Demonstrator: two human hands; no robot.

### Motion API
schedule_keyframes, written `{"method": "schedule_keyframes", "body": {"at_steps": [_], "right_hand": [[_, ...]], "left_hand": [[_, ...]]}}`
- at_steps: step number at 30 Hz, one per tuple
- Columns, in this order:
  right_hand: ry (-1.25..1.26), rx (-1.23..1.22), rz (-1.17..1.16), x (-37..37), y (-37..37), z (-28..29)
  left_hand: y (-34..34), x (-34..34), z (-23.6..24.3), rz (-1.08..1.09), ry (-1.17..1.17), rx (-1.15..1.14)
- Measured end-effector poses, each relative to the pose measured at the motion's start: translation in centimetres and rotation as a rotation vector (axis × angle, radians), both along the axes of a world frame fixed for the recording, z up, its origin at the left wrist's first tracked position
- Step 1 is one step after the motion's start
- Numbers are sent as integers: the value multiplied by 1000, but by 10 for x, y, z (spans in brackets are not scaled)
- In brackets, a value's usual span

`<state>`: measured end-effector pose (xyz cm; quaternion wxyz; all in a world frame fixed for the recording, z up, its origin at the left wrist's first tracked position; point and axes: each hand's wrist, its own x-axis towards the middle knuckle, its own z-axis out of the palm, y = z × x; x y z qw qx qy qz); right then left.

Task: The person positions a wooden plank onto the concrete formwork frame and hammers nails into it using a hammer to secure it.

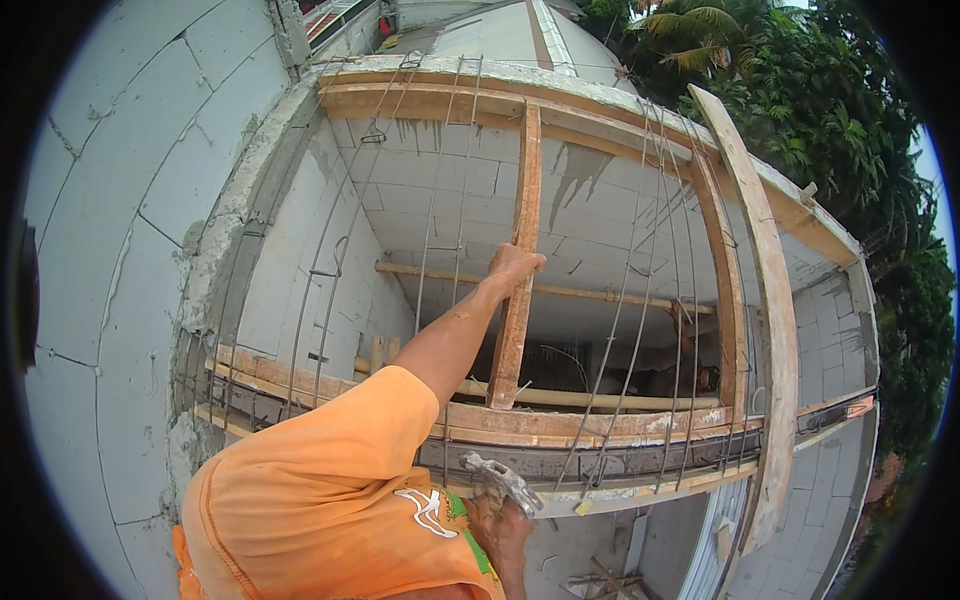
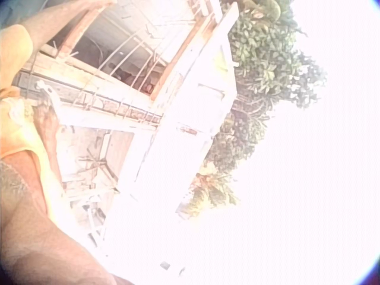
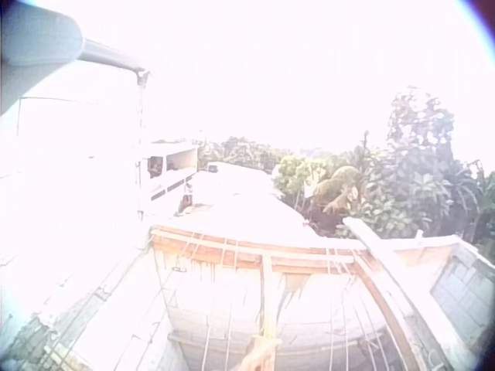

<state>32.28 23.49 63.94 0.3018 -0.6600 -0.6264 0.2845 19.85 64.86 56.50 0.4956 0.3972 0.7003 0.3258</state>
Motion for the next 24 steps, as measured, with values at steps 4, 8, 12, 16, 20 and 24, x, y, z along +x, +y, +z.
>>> {"method": "schedule_keyframes", "body": {"at_steps": [4,8,12,16,20,24], "right_hand": [[74,1,-33,0,0,-1],[62,-5,-12,2,-1,-4],[32,54,25,5,-4,-13],[175,-38,-55,6,0,-6],[59,64,13,4,6,10],[110,86,37,9,8,-2]], "left_hand": [[0,5,5,-7,3,2],[-1,3,3,-11,-41,-14],[0,6,2,-13,-45,6],[4,6,-2,-27,-53,6],[7,5,-7,-21,-47,2],[10,1,-15,-3,-16,14]]}}
